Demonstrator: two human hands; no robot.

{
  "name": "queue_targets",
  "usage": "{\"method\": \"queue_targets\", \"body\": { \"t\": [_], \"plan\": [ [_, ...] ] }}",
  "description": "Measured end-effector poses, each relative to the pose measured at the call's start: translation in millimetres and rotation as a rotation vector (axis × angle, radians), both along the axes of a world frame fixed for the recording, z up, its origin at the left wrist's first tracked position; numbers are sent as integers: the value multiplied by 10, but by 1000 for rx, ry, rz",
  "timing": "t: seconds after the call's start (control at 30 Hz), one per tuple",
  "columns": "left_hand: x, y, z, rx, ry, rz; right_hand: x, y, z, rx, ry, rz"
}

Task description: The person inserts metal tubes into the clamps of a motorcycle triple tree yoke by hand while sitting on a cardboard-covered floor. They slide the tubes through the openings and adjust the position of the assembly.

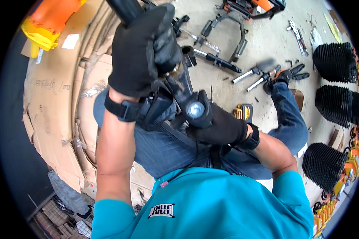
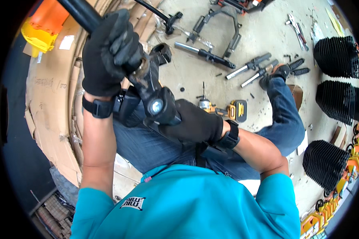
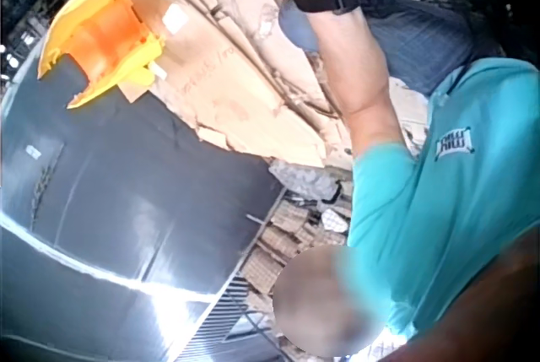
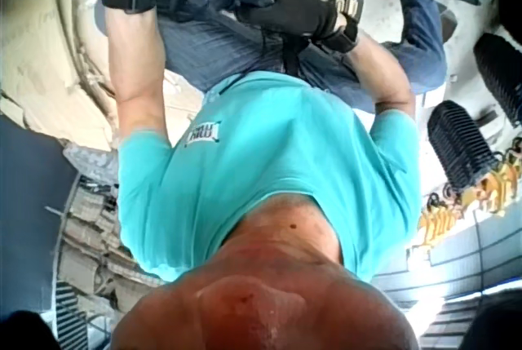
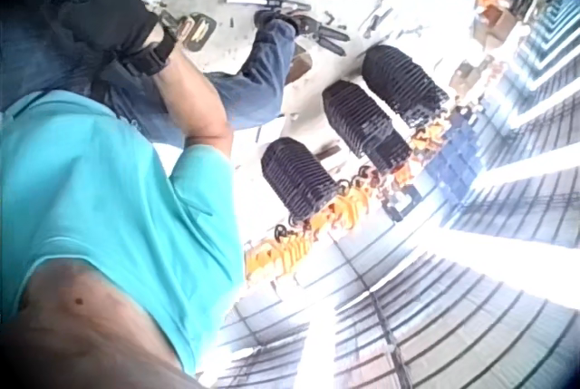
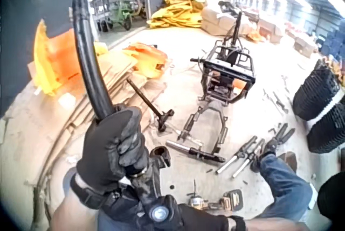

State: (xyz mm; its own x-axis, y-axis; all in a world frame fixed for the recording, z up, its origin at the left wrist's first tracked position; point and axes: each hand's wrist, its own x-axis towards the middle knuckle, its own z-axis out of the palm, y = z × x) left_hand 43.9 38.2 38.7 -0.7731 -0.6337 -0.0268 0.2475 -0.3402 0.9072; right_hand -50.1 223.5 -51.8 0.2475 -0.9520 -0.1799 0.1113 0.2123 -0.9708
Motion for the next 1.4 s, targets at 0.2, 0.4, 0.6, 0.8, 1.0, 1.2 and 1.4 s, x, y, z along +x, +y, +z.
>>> {"method": "queue_targets", "body": {
  "t": [0.2, 0.4, 0.6, 0.8, 1.0, 1.2, 1.4],
  "plan": [
    [-280, -130, -418, 59, -96, 212, -9, -36, -153, 53, 143, -320],
    [-534, -134, -756, -327, -373, 859, -182, -460, -829, 1, 684, -884],
    [-408, -52, -777, -4, -243, 718, -206, -290, -798, -197, 963, -951],
    [-171, 186, -270, 83, -9, 448, -150, -113, -323, -286, 768, -828],
    [-124, -17, 26, -178, 137, 163, -108, -325, -282, -384, 594, -707],
    [-245, -337, 77, -328, 11, -166, -161, -632, -444, -250, 528, -613],
    [-391, -578, -140, -291, 0, -333, -219, -823, -718, -191, 567, -647]
  ]
}}
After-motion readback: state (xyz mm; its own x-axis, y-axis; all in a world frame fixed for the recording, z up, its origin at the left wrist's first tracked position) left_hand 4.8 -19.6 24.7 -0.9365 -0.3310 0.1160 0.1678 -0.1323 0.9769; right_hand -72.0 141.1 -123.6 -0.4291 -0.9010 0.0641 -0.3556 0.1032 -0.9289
